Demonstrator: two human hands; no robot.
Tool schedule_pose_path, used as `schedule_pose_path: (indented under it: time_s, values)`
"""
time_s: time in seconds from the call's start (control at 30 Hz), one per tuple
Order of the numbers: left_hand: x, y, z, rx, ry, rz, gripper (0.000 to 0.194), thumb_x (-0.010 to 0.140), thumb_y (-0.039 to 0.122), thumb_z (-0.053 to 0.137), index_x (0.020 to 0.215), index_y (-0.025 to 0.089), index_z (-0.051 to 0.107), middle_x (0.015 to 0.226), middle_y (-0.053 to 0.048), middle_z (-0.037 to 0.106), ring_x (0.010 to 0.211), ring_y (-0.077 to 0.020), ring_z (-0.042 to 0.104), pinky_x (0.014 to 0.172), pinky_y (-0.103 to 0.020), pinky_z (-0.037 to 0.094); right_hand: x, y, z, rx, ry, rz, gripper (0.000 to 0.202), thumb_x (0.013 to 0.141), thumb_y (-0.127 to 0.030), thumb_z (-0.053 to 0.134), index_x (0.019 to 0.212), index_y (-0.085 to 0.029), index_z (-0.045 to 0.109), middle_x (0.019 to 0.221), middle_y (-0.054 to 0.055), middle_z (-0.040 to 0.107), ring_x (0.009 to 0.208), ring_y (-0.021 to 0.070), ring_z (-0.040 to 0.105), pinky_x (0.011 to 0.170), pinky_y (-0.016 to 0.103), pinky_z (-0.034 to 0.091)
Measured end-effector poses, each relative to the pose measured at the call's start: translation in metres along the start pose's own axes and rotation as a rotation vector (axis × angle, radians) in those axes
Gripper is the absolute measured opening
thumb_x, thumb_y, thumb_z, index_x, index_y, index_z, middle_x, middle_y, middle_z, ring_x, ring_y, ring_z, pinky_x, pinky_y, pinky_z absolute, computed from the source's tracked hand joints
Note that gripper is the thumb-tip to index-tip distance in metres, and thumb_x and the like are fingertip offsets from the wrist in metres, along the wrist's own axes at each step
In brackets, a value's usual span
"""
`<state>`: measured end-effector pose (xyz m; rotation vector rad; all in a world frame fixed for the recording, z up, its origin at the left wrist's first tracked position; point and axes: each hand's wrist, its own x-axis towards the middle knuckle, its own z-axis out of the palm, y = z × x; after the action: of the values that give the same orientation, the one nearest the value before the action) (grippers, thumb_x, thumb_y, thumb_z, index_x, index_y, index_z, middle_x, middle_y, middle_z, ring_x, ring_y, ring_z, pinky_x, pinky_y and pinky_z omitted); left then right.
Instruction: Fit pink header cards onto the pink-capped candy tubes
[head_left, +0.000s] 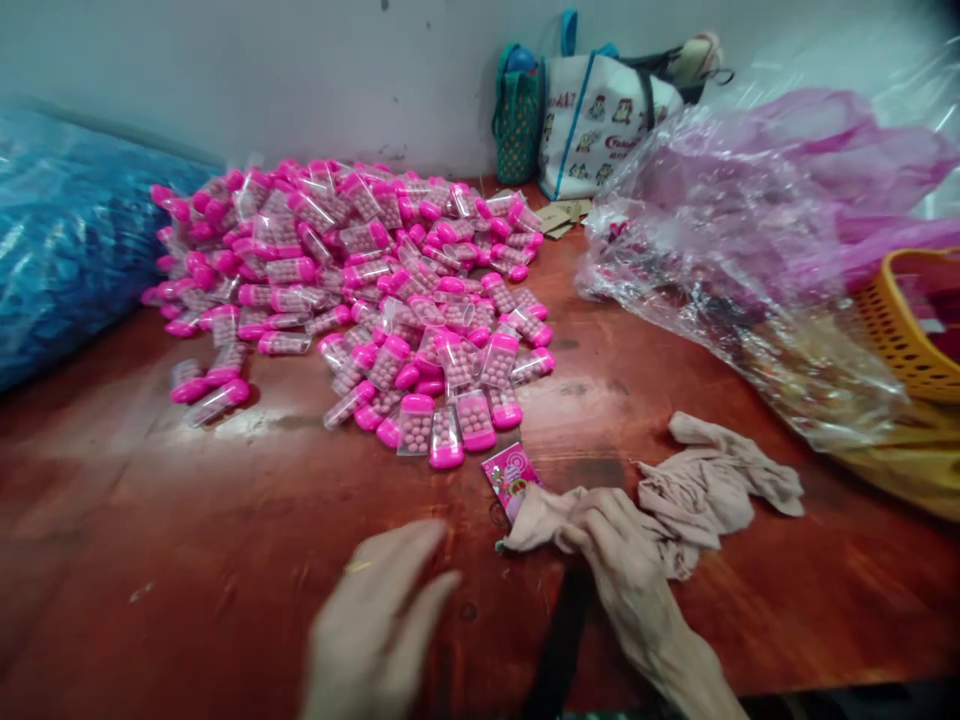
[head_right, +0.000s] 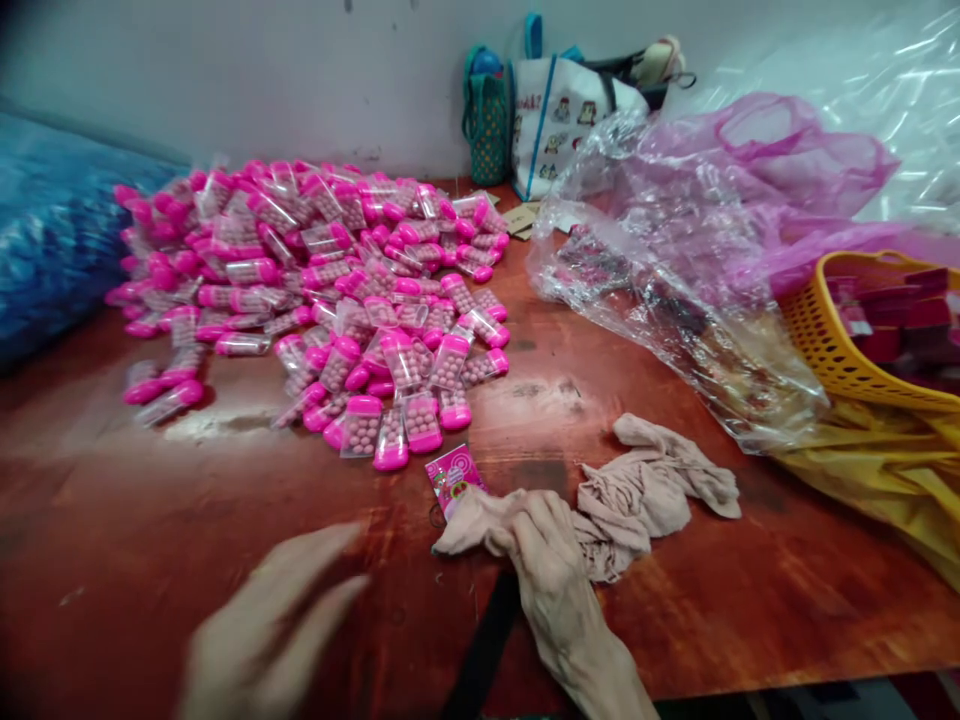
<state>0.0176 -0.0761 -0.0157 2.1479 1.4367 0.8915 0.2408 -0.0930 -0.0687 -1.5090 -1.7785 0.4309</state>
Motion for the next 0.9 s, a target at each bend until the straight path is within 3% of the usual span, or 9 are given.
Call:
schedule_pose_path:
  time_s: [0.07,0.13,0.2,0.3,0.4,0.53,0.67,0.9]
  values:
    - [0.018,0.019,0.043,0.135,-0.169,0.178,0.026,0.080,0.016,0.057,0.106,0.018,0.060,0.096,-0.007,0.063,0.087,-0.0234,0.057,0.075,-0.037,0.050,0.000,0.000,0.001,0.001,0.036,0.001,0.027,0.094,-0.013,0.035,0.070,-0.017,0.046,0.071,0.005,0.048,0.070,0.0191,0.044,0.063,0.034,0.036]
    - [0.025,0.033,0.079,0.230,-0.208,0.260,0.023,0.084,0.009,0.043,0.094,0.017,0.062,0.086,-0.008,0.063,0.081,-0.0222,0.057,0.072,-0.037,0.049,0.001,0.000,-0.001,0.000,0.057,0.008,0.029,0.095,-0.017,0.033,0.068,-0.018,0.045,0.068,0.004,0.047,0.066,0.0182,0.044,0.060,0.032,0.036]
    - [0.023,0.038,0.097,0.235,-0.146,0.281,0.026,0.086,0.007,0.037,0.084,0.016,0.062,0.076,-0.007,0.062,0.071,-0.0205,0.056,0.067,-0.035,0.049,0.003,0.001,-0.006,0.004,0.029,0.020,0.035,0.096,-0.025,0.032,0.065,-0.019,0.045,0.064,0.003,0.047,0.063,0.0174,0.044,0.057,0.030,0.036]
    - [0.017,0.033,0.089,0.201,-0.162,0.328,0.024,0.088,0.018,0.040,0.075,0.016,0.061,0.067,-0.005,0.060,0.061,-0.0193,0.055,0.056,-0.031,0.048,0.012,0.001,-0.020,0.049,-0.098,0.064,0.042,0.097,-0.032,0.028,0.060,-0.021,0.044,0.059,0.000,0.048,0.057,0.0160,0.045,0.053,0.028,0.037]
    - [0.022,0.024,0.064,0.092,-0.199,0.328,0.023,0.088,0.029,0.043,0.089,0.015,0.062,0.073,-0.006,0.060,0.064,-0.0186,0.058,0.056,-0.028,0.048,0.026,0.001,-0.029,0.072,-0.122,0.145,0.034,0.096,-0.029,0.033,0.067,-0.021,0.050,0.066,0.001,0.054,0.060,0.0152,0.051,0.055,0.027,0.039]
    - [0.039,0.011,0.045,0.020,-0.121,0.066,0.016,0.088,0.021,0.046,0.092,0.015,0.060,0.079,-0.005,0.060,0.070,-0.0160,0.059,0.064,-0.026,0.047,0.041,0.000,-0.014,-0.074,-0.030,0.169,0.018,0.085,-0.033,0.056,0.073,-0.020,0.052,0.072,0.002,0.058,0.065,0.0177,0.054,0.057,0.028,0.039]
    - [0.047,0.004,0.048,0.026,-0.172,-0.063,0.012,0.084,0.020,0.051,0.092,0.017,0.059,0.079,-0.004,0.058,0.071,-0.0169,0.058,0.066,-0.028,0.046,0.041,0.004,0.015,-0.160,0.064,0.152,0.021,0.081,-0.037,0.059,0.071,-0.020,0.052,0.069,0.004,0.057,0.068,0.0210,0.054,0.059,0.031,0.038]
    - [0.046,0.006,0.065,0.086,-0.185,-0.015,0.016,0.082,0.016,0.049,0.094,0.019,0.059,0.079,-0.002,0.053,0.067,-0.0164,0.056,0.062,-0.028,0.047,0.028,0.016,0.031,-0.121,0.109,0.133,0.013,0.087,-0.028,0.049,0.080,-0.020,0.054,0.072,0.004,0.059,0.070,0.0195,0.054,0.065,0.031,0.040]
